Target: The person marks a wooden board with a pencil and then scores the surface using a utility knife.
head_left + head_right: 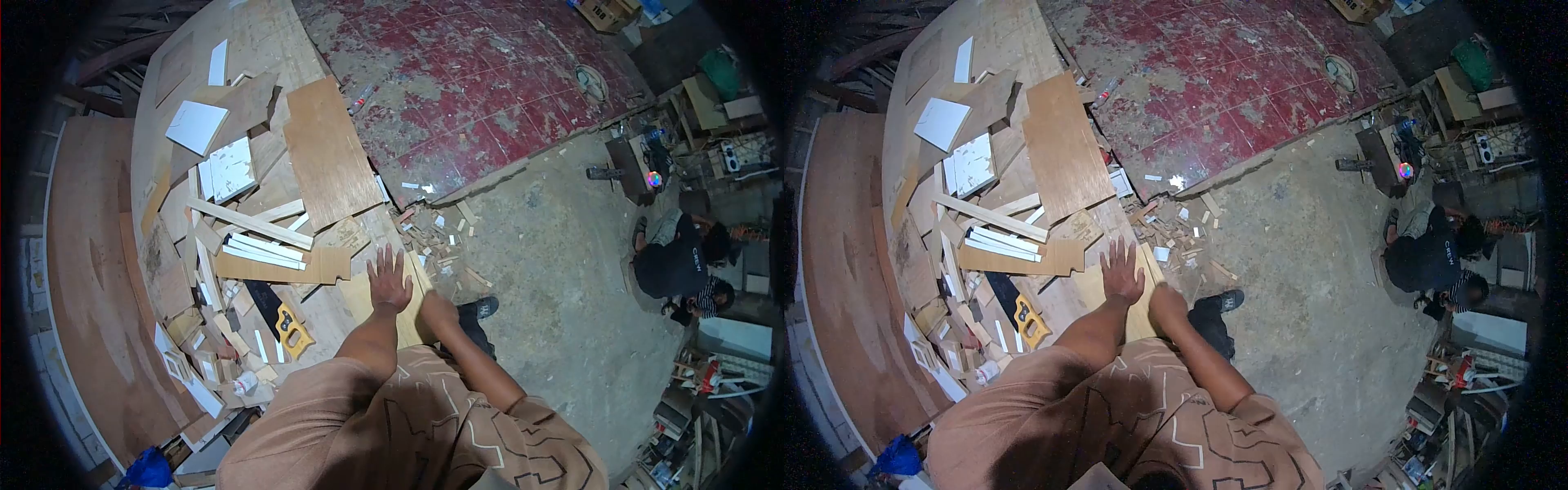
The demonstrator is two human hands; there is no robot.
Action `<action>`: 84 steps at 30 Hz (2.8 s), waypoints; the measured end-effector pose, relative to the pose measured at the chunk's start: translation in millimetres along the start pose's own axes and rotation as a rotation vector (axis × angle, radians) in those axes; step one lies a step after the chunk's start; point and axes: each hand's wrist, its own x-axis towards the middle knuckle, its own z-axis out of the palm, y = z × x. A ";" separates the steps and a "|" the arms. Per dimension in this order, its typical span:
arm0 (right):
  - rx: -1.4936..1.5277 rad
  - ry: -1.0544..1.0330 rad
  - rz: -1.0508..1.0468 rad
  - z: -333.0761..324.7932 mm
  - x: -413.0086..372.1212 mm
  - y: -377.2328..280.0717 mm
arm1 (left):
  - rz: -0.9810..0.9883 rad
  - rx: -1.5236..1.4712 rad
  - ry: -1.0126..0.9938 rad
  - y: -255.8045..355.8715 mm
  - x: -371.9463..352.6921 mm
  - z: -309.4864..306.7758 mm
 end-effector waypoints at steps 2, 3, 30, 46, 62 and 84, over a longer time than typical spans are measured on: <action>-0.001 -0.059 -0.004 1.6 -38.6 19.4 | 0.003 0.014 0.002 0.1 -2.0 1.9; -0.006 -0.085 0.034 -7.1 -62.6 19.3 | 0.022 -0.030 0.033 -0.5 -3.5 2.4; -0.037 -0.106 -0.041 -28.8 -47.0 6.5 | -0.004 -0.064 0.137 -2.5 1.4 2.0; -0.089 -0.225 0.035 -86.4 -79.3 -18.2 | -0.011 -0.050 0.096 -3.6 4.1 2.4; -0.057 -0.121 0.031 -36.8 -57.6 6.5 | -0.006 -0.088 0.108 -3.5 3.0 1.6; -0.116 -0.019 0.052 -77.1 -86.1 -23.6 | -0.010 -0.064 0.083 -3.0 1.2 0.7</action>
